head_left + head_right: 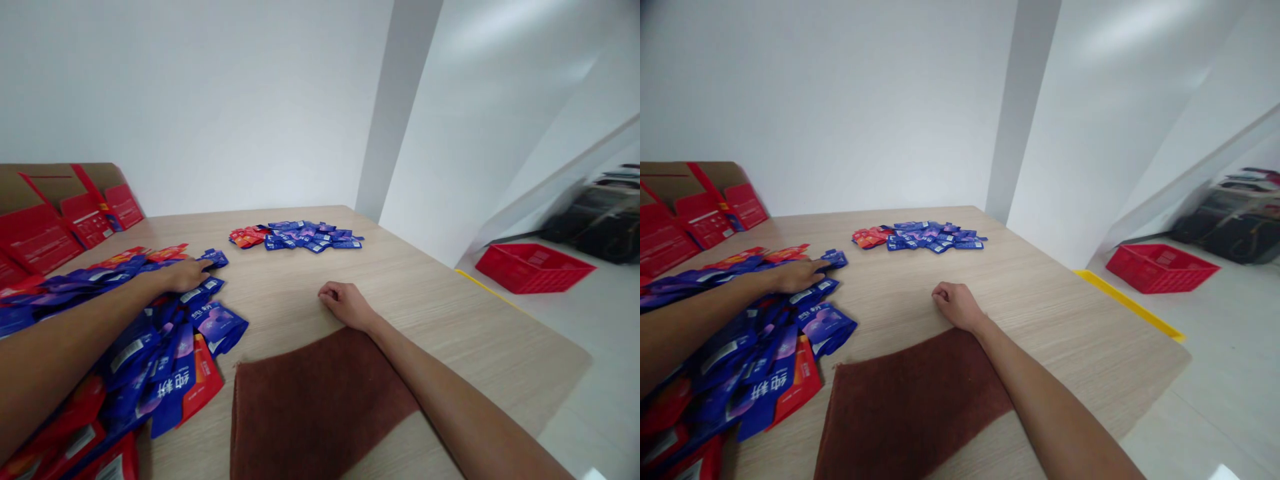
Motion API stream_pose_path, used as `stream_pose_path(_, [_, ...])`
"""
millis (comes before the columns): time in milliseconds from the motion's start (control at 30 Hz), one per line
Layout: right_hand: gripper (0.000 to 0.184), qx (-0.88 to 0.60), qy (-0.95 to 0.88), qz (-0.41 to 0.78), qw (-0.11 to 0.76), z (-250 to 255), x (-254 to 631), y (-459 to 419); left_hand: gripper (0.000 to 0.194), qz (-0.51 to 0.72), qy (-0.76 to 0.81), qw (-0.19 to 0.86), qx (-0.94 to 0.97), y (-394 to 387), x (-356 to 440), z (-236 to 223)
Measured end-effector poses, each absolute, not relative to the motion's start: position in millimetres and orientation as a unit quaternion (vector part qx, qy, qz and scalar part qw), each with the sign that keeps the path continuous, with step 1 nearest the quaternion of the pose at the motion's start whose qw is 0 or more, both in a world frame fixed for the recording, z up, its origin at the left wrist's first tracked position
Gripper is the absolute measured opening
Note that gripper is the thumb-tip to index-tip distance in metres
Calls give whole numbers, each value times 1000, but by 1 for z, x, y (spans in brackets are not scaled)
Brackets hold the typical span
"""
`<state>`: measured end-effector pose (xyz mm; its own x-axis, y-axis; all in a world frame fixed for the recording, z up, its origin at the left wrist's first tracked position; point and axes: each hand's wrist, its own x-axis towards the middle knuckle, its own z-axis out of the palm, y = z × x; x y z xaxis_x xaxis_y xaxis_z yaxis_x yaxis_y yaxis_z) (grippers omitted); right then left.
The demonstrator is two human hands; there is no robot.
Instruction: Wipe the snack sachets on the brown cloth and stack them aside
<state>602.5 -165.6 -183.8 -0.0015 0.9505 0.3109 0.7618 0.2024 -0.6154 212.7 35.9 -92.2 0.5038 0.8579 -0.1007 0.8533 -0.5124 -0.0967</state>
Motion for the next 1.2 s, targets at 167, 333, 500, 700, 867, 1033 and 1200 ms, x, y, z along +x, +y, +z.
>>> stream_pose_path(167, [14, -623, -695, 129, 335, -185, 603, -165, 72, 87, -501, 6, -861, 26, 221, -90])
stream_pose_path(333, [27, -633, -697, 121, 313, -187, 602, -165, 63, 83, -500, 19, -862, -5, 235, -77])
stream_pose_path(500, [25, -647, -696, 106, 294, -187, 601, -166, 51, 64, -466, 57, -880, -70, 268, -63])
stream_pose_path(700, [29, -669, -693, 74, 257, -182, 594, -171, 43, 0, -253, 42, -967, -210, 329, -97])
stream_pose_path(867, [31, -687, -695, 36, 210, -173, 577, -181, 44, -65, -124, -37, -989, -277, 351, -136])
stream_pose_path(1033, [32, -696, -704, 22, 140, -161, 561, -181, 65, -90, -133, -85, -983, -287, 346, -143])
stream_pose_path(1200, [30, -678, -728, 31, 98, -126, 557, -135, 65, -128, -142, -43, -981, -298, 350, -164])
